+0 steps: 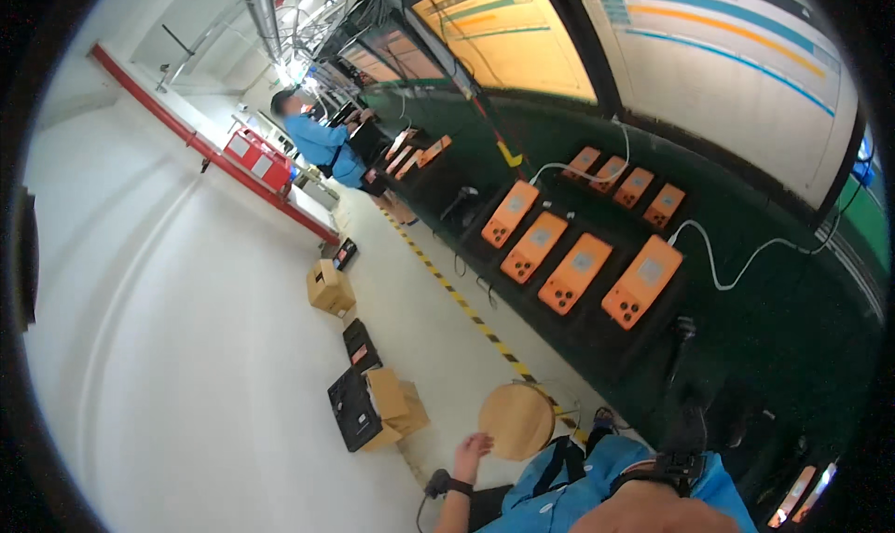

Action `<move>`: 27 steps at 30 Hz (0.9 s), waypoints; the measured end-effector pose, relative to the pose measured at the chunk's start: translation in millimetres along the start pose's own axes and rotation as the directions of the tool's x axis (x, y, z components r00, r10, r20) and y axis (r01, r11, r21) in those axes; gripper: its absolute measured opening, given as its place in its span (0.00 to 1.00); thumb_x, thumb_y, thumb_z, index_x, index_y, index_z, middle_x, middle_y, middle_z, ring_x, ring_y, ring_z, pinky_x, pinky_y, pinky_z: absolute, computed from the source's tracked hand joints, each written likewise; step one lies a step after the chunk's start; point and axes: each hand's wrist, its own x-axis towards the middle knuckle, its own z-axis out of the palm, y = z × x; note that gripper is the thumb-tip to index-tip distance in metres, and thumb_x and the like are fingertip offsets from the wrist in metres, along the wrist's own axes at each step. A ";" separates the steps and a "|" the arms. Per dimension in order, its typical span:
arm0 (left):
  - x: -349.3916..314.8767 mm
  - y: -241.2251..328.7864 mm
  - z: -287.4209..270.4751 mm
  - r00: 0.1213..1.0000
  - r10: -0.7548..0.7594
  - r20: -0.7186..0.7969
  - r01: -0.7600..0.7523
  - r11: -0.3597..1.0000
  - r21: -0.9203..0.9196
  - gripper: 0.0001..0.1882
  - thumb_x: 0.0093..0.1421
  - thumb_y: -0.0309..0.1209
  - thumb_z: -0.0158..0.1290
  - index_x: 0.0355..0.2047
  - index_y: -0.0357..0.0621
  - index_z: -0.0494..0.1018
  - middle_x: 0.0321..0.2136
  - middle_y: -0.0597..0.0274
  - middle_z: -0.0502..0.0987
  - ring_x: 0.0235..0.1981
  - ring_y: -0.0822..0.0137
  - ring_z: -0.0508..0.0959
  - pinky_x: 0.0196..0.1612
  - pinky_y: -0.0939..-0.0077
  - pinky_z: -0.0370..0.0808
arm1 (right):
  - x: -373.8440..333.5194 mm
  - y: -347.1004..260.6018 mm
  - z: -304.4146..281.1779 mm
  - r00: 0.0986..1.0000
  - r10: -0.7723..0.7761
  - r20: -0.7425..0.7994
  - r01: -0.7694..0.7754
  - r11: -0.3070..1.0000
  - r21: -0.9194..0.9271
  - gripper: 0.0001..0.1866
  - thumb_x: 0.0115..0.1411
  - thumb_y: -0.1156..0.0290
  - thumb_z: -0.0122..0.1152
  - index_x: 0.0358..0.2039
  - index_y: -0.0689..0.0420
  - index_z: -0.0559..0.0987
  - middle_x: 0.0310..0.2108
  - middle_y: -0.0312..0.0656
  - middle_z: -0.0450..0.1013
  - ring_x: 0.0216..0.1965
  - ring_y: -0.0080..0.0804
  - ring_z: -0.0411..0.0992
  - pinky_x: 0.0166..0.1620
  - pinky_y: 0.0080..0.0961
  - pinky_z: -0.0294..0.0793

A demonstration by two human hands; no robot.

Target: Scanning QR codes on orange mobile devices and connecting them to charging/data cables at a testing station.

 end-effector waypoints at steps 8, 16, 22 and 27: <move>83.5 208.0 80.4 0.898 0.397 0.188 -0.413 0.909 0.053 0.14 0.67 0.34 0.47 0.39 0.34 0.75 0.33 0.59 0.79 0.37 0.69 0.77 0.44 0.73 0.73 | 52.6 -41.0 -59.9 0.854 0.141 0.501 0.065 0.926 -0.372 0.04 0.53 0.76 0.67 0.30 0.54 0.82 0.28 0.36 0.74 0.31 0.32 0.73 0.35 0.26 0.75; 118.4 320.3 196.6 0.631 0.512 0.583 -0.630 0.776 -0.001 0.09 0.67 0.29 0.47 0.41 0.35 0.72 0.34 0.63 0.77 0.37 0.74 0.75 0.42 0.80 0.71 | 11.4 -10.4 -100.5 0.881 -0.275 0.386 0.472 0.438 -0.765 0.05 0.58 0.72 0.59 0.35 0.58 0.78 0.35 0.40 0.72 0.33 0.34 0.73 0.36 0.26 0.73; 174.2 339.8 259.5 0.410 0.386 0.826 -0.749 0.659 0.064 0.08 0.66 0.26 0.47 0.41 0.36 0.72 0.37 0.61 0.77 0.40 0.71 0.76 0.46 0.77 0.71 | 16.7 -5.5 -248.6 0.931 -0.151 -0.333 -0.366 -0.422 -0.829 0.11 0.53 0.73 0.62 0.38 0.60 0.77 0.38 0.49 0.74 0.42 0.52 0.72 0.46 0.39 0.72; 231.0 339.4 284.3 0.021 0.372 0.928 -0.997 0.081 -0.010 0.14 0.60 0.28 0.52 0.46 0.38 0.71 0.44 0.51 0.75 0.46 0.50 0.74 0.51 0.63 0.70 | 15.6 0.8 -368.3 0.812 -0.531 -0.241 -0.575 -0.661 -0.482 0.16 0.57 0.64 0.61 0.40 0.63 0.76 0.45 0.55 0.71 0.47 0.53 0.69 0.47 0.41 0.70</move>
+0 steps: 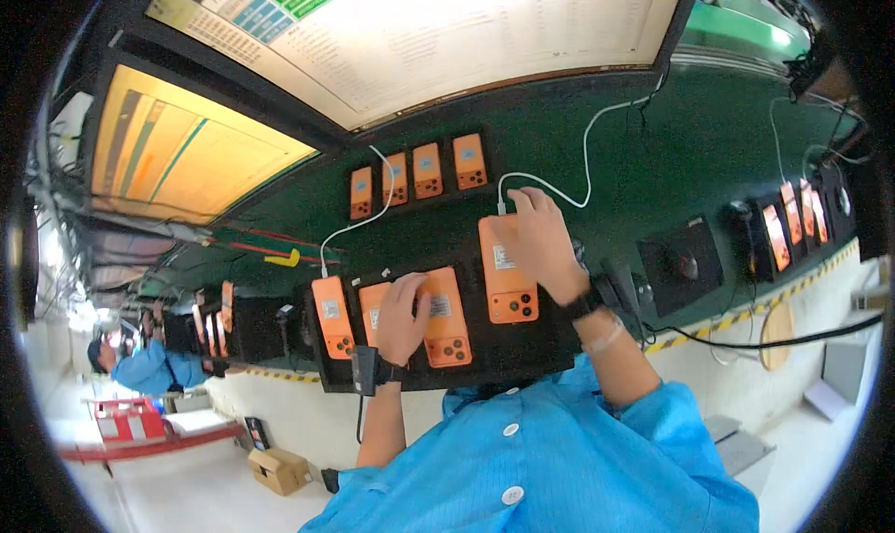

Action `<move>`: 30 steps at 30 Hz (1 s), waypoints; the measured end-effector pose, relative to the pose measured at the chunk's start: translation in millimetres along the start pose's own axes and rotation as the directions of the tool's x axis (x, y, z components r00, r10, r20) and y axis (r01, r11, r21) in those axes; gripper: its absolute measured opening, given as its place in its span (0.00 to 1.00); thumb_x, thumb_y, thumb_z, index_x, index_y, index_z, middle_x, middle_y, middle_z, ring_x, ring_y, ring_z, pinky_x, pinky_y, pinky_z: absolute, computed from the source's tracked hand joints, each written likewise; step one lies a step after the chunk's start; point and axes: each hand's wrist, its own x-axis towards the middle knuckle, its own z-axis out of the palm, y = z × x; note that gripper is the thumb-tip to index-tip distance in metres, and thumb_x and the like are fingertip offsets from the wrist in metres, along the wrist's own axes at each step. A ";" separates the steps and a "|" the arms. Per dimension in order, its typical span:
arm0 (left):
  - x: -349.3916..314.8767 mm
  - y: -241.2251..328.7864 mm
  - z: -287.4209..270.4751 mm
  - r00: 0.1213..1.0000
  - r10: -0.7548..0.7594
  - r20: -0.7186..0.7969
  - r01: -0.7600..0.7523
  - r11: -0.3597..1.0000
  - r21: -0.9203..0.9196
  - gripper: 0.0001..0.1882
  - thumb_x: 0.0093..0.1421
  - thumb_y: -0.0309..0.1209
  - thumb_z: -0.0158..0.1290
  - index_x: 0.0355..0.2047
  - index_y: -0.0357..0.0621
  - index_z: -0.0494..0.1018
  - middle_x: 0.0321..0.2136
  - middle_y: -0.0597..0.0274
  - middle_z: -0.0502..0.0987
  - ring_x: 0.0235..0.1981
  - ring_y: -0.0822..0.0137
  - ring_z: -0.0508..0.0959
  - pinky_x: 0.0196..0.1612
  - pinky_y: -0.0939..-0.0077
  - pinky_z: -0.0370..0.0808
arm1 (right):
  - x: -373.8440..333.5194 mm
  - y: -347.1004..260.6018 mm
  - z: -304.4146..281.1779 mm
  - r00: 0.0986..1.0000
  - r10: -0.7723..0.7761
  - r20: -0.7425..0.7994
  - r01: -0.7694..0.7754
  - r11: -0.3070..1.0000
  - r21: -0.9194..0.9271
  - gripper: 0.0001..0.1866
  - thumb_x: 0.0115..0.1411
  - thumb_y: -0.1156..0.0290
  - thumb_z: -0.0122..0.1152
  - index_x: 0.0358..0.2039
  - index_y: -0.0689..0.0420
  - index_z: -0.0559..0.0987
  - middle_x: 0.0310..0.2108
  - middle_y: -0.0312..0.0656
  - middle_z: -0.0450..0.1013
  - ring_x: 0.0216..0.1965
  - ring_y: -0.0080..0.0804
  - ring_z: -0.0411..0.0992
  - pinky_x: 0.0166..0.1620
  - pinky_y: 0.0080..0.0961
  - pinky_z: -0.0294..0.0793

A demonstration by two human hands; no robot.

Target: Scanning QR codes on orange mobile devices and connecting them to charging/data cables at a testing station.

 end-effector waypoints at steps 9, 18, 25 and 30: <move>-4.5 -25.0 11.4 0.979 0.202 0.042 -0.206 0.965 0.165 0.23 0.57 0.32 0.54 0.52 0.38 0.69 0.50 0.53 0.69 0.53 0.53 0.68 0.61 0.56 0.60 | 18.0 -23.8 16.3 0.902 0.362 0.237 -0.406 0.898 0.171 0.18 0.61 0.61 0.56 0.33 0.66 0.78 0.23 0.52 0.74 0.24 0.41 0.73 0.31 0.33 0.70; 11.0 -29.6 13.1 0.966 0.238 0.097 -0.250 0.957 0.147 0.21 0.54 0.41 0.57 0.43 0.39 0.70 0.42 0.53 0.68 0.47 0.51 0.67 0.54 0.52 0.60 | -26.1 -34.2 16.7 0.878 0.408 0.251 -0.427 0.904 0.025 0.15 0.64 0.62 0.54 0.35 0.65 0.77 0.26 0.47 0.76 0.30 0.36 0.76 0.36 0.31 0.73; 26.5 -24.8 -3.7 0.958 0.270 0.095 -0.264 0.962 -0.068 0.21 0.56 0.41 0.57 0.42 0.38 0.68 0.37 0.53 0.68 0.43 0.50 0.67 0.53 0.53 0.60 | -36.5 -38.9 21.3 0.903 0.411 0.127 -0.404 0.911 -0.081 0.14 0.65 0.61 0.51 0.31 0.58 0.76 0.27 0.47 0.78 0.29 0.51 0.76 0.34 0.41 0.74; 26.7 -25.6 -8.5 0.954 0.189 0.231 -0.108 0.940 -0.323 0.20 0.58 0.40 0.57 0.44 0.39 0.69 0.35 0.51 0.73 0.42 0.49 0.69 0.51 0.58 0.63 | -33.7 -44.3 23.8 0.914 0.402 0.061 -0.401 0.916 -0.024 0.13 0.65 0.61 0.51 0.32 0.58 0.76 0.25 0.46 0.77 0.28 0.49 0.76 0.34 0.41 0.74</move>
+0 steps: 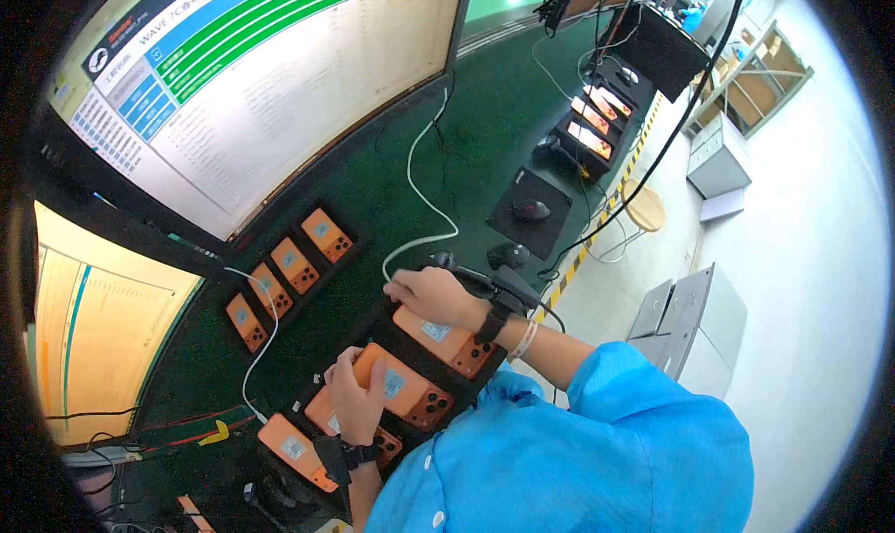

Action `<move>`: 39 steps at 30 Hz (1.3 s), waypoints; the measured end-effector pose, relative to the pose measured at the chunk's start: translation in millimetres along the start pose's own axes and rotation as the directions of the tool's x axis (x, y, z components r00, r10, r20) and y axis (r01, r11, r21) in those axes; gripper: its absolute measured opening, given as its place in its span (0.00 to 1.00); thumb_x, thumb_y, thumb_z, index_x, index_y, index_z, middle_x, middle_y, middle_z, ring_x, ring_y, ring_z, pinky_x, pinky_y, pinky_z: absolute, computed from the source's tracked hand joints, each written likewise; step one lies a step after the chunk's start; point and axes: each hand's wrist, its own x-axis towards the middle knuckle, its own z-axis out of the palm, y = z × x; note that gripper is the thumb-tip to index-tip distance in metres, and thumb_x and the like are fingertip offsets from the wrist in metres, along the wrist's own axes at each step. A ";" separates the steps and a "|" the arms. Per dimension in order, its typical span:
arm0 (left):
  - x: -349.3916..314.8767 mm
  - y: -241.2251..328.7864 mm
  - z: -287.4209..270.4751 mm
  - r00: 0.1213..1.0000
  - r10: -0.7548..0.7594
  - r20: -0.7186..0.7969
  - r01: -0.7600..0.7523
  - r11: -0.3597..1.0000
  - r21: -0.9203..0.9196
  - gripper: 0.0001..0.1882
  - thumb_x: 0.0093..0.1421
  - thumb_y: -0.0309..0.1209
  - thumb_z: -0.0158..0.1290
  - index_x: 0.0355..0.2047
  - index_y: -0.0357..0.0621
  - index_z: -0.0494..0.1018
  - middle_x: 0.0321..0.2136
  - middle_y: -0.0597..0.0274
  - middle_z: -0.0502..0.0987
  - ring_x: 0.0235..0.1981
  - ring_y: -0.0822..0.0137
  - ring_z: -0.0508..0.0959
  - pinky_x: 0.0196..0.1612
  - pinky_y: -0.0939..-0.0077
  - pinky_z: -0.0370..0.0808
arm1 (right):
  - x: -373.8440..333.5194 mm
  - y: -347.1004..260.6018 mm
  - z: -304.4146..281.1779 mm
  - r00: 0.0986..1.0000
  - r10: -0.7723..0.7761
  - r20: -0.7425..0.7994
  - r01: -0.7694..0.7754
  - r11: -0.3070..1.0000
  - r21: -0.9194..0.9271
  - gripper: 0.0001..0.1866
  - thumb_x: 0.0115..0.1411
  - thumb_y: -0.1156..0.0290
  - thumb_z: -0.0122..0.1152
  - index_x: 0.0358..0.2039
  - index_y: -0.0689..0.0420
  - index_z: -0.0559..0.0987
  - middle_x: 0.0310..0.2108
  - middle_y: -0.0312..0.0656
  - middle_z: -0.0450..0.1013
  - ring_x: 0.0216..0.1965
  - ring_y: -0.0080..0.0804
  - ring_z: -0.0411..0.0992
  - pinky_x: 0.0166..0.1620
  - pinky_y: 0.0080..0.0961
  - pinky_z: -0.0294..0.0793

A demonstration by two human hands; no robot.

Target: Scanning QR codes on orange mobile devices and connecting them to charging/data cables at a testing station.

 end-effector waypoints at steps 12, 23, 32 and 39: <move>-1.5 -13.4 -0.9 0.994 0.109 0.022 -0.110 0.992 0.061 0.22 0.54 0.40 0.60 0.47 0.45 0.72 0.37 0.58 0.74 0.42 0.53 0.71 0.50 0.63 0.65 | 22.9 148.7 -28.1 0.901 0.227 -0.369 -0.159 0.966 0.206 0.18 0.69 0.61 0.42 0.37 0.63 0.73 0.33 0.41 0.72 0.39 0.31 0.71 0.48 0.27 0.69; -2.5 -25.3 0.1 0.987 0.155 0.034 -0.157 0.984 0.087 0.29 0.51 0.46 0.62 0.50 0.48 0.71 0.39 0.61 0.74 0.42 0.55 0.70 0.50 0.64 0.64 | -13.5 266.6 59.4 0.849 0.528 -0.033 -0.516 0.840 0.166 0.24 0.56 0.57 0.65 0.38 0.64 0.67 0.33 0.52 0.70 0.37 0.44 0.71 0.43 0.34 0.70; -2.2 -32.5 2.1 0.979 0.202 0.015 -0.203 0.972 0.117 0.32 0.49 0.48 0.63 0.52 0.49 0.70 0.39 0.62 0.74 0.42 0.56 0.71 0.49 0.65 0.65 | -57.4 93.1 -66.9 0.905 0.382 -0.186 -0.306 0.890 0.338 0.16 0.56 0.72 0.61 0.39 0.60 0.62 0.31 0.38 0.70 0.27 0.22 0.70 0.23 0.20 0.70; -2.2 -33.7 1.1 0.975 0.217 0.039 -0.220 0.965 0.144 0.31 0.50 0.48 0.62 0.52 0.48 0.70 0.40 0.61 0.74 0.42 0.55 0.70 0.48 0.63 0.66 | -124.7 -37.0 -22.3 0.976 0.118 0.183 -0.107 0.992 -0.069 0.24 0.51 0.71 0.67 0.45 0.61 0.64 0.31 0.43 0.71 0.30 0.28 0.70 0.34 0.27 0.70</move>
